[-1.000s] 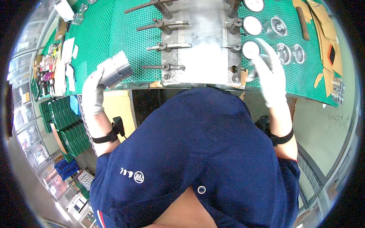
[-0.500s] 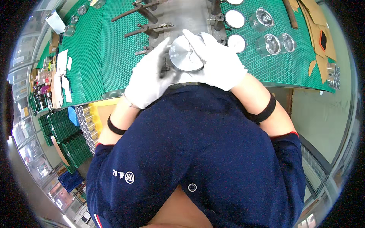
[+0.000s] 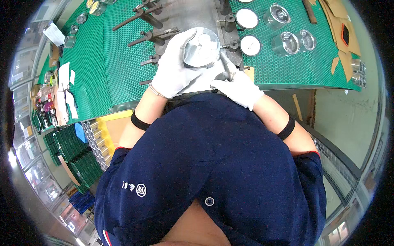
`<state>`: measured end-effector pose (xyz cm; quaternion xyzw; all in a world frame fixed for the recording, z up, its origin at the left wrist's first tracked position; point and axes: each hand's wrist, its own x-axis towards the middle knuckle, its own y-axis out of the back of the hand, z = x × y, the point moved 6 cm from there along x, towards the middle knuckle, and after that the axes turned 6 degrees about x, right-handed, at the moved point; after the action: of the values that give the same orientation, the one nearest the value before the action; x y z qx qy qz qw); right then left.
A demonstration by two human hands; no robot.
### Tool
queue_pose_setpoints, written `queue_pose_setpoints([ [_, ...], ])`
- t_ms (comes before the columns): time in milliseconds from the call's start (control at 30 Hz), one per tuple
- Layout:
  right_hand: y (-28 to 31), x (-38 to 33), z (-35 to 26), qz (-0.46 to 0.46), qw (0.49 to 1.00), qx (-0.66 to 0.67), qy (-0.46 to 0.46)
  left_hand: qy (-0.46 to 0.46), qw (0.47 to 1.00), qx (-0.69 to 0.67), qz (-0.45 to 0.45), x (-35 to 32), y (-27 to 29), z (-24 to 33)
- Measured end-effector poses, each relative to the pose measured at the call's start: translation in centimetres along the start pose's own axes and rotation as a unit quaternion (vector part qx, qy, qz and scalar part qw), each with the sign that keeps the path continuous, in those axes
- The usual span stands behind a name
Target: The person inspects metal cylinders using dial gauges, then sorts them onto a transport cart.
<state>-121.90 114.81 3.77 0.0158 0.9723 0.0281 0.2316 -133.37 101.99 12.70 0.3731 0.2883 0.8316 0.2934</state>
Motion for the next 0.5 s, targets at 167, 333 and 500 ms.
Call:
queue_pose_setpoints([
  [167, 0.04, 0.17, -0.17, -0.009, 0.999, 0.036, 0.003, 0.038, 0.999, -0.038, -0.006, -0.01, -0.41, -0.64],
  [333, -0.11, 0.26, 0.11, -0.023, 0.994, 0.094, -0.046, 0.04, 0.998, -0.044, 0.001, 0.08, -0.63, -0.91],
  [500, -0.01, 0.41, -0.06, -0.006, 0.997, 0.063, -0.042, 0.034, 0.998, -0.054, 0.006, 0.33, -0.43, -0.67],
])
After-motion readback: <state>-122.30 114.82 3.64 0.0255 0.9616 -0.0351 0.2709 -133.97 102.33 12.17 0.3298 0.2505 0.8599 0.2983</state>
